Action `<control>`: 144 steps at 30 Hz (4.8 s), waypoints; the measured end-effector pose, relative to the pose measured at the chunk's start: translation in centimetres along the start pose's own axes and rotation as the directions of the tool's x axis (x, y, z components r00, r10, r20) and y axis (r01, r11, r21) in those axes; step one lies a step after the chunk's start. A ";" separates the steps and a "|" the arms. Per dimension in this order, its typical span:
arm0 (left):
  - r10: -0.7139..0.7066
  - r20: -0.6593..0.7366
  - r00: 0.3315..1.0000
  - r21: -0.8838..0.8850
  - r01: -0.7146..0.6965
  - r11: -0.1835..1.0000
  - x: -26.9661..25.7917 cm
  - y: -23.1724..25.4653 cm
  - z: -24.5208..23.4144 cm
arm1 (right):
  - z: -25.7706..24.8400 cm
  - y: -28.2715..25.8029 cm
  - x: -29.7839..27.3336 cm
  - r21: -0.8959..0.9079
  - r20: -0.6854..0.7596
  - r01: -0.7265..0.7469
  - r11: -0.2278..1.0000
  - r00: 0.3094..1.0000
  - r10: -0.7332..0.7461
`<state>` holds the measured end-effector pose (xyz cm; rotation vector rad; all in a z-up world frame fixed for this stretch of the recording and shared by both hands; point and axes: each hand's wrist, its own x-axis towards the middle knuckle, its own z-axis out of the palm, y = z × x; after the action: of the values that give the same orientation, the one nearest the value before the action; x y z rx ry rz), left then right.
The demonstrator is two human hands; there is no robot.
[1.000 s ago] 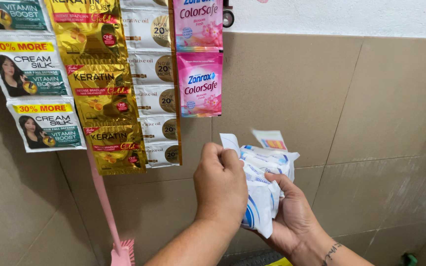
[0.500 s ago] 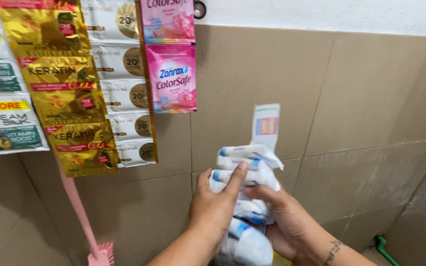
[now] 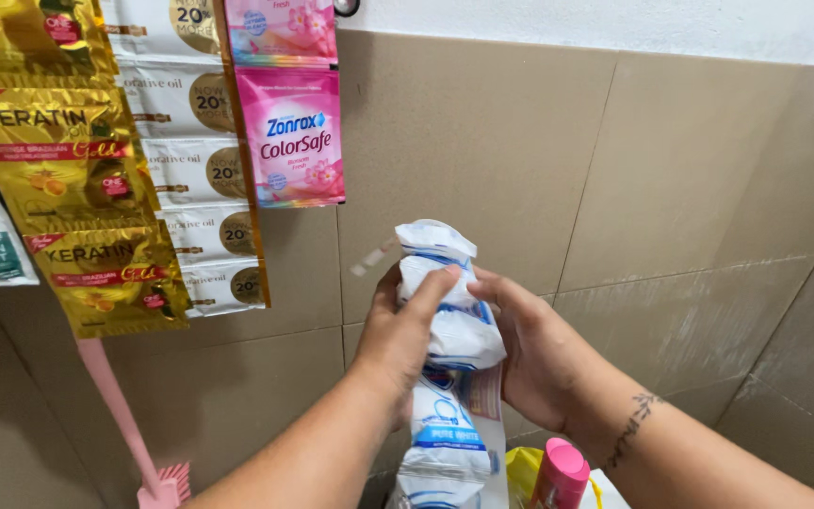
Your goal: The person unpacks Safeguard soap bars from a yellow plastic bag, places them on a wall-mounted metal rack alongside hanging sachets, and adjusts a gray towel and pink bath sponge. The person also fills a black bucket with water from a wall tap and empties it into a white basin.
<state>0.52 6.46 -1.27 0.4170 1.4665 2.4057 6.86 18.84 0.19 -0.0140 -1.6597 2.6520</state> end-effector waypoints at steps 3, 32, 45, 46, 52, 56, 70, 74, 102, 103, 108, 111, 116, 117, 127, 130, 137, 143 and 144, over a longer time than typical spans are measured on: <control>-0.104 0.005 0.995 -0.066 0.105 0.992 0.1 0.8 -0.2 | -0.5 -0.4 0.3 -0.184 -0.158 -0.047 0.982 0.987 0.018; -0.353 0.131 0.926 -0.279 0.376 0.884 1.5 -2.4 -5.1 | -14.4 1.9 1.0 -0.772 -0.493 -0.322 0.548 0.847 -0.198; -0.350 0.044 0.936 -0.285 0.347 0.893 2.0 -5.1 -6.2 | -20.0 7.2 2.4 -0.885 -0.457 -0.401 0.237 0.844 -0.281; -0.350 0.033 0.936 -0.282 0.344 0.895 2.0 -5.3 -6.2 | -20.5 7.2 2.6 -0.926 -0.375 -0.364 0.095 0.865 -0.334; -0.342 -0.018 0.939 -0.282 0.324 0.903 2.1 -6.4 -6.1 | -22.7 6.8 5.0 -0.883 -0.324 -0.382 -0.272 0.916 -0.235; -0.325 -0.030 0.945 -0.286 0.304 0.909 2.7 -7.1 -6.0 | -23.3 7.2 6.6 -0.884 -0.218 -0.273 -0.379 0.959 -0.181; -0.248 -0.111 0.962 -0.253 0.213 0.944 3.1 -7.9 -5.5 | -26.0 8.2 10.3 -0.879 -0.061 -0.102 -0.466 0.993 -0.101; -0.228 -0.115 0.967 -0.276 0.190 0.942 3.5 -8.5 -5.6 | -25.9 9.5 11.0 -0.876 -0.180 -0.095 -0.472 0.974 0.138; -0.241 -0.092 0.966 -0.318 0.201 0.927 2.8 -12.6 -7.7 | -34.0 24.8 16.4 -0.875 -0.284 0.247 -0.416 0.435 0.855; -0.245 -0.102 0.964 -0.313 0.202 0.928 2.8 -12.7 -7.9 | -33.9 25.1 16.5 -0.875 -0.287 0.245 -0.417 0.429 0.856; -0.229 -0.076 0.970 -0.321 0.194 0.927 3.1 -13.0 -8.8 | -33.1 25.7 16.7 -0.879 -0.321 0.209 -0.429 0.406 0.855; -0.246 -0.075 0.966 -0.325 0.210 0.922 3.1 -13.1 -9.1 | -32.1 25.2 17.2 -0.882 -0.346 0.164 -0.442 0.412 0.843; -0.274 -0.115 0.955 -0.315 0.226 0.922 3.4 -13.0 -9.0 | -30.3 22.3 18.6 -0.902 -0.409 -0.093 -0.421 0.493 0.768; -0.282 -0.132 0.950 -0.307 0.231 0.923 3.5 -12.9 -9.0 | -30.2 21.6 18.9 -0.910 -0.410 -0.196 -0.364 0.551 0.727; -0.286 -0.078 0.955 -0.322 0.247 0.914 4.3 -12.7 -8.8 | -32.5 20.6 17.2 -0.858 -0.014 0.412 -0.306 0.577 0.817; -0.295 -0.062 0.953 -0.318 0.262 0.911 4.5 -12.1 -8.7 | -29.2 18.1 16.0 -0.898 -0.180 0.034 -0.440 0.882 0.435; -0.262 -0.008 0.965 -0.358 0.242 0.902 5.5 -9.3 -7.1 | -17.0 10.3 8.9 -0.791 0.406 -0.117 0.600 0.633 0.659; -0.202 -0.008 0.979 -0.354 0.186 0.917 6.8 -7.3 -5.6 | -12.5 10.5 2.9 -0.261 0.348 -0.511 0.819 0.742 0.574; -0.203 -0.014 0.979 -0.364 0.184 0.913 6.9 -7.2 -5.4 | -12.6 9.9 2.6 -0.232 0.332 -0.515 0.825 0.755 0.565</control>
<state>-7.23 7.95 -9.49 0.1176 0.9925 2.4634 4.41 25.85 -14.24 0.0384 -2.2483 3.1171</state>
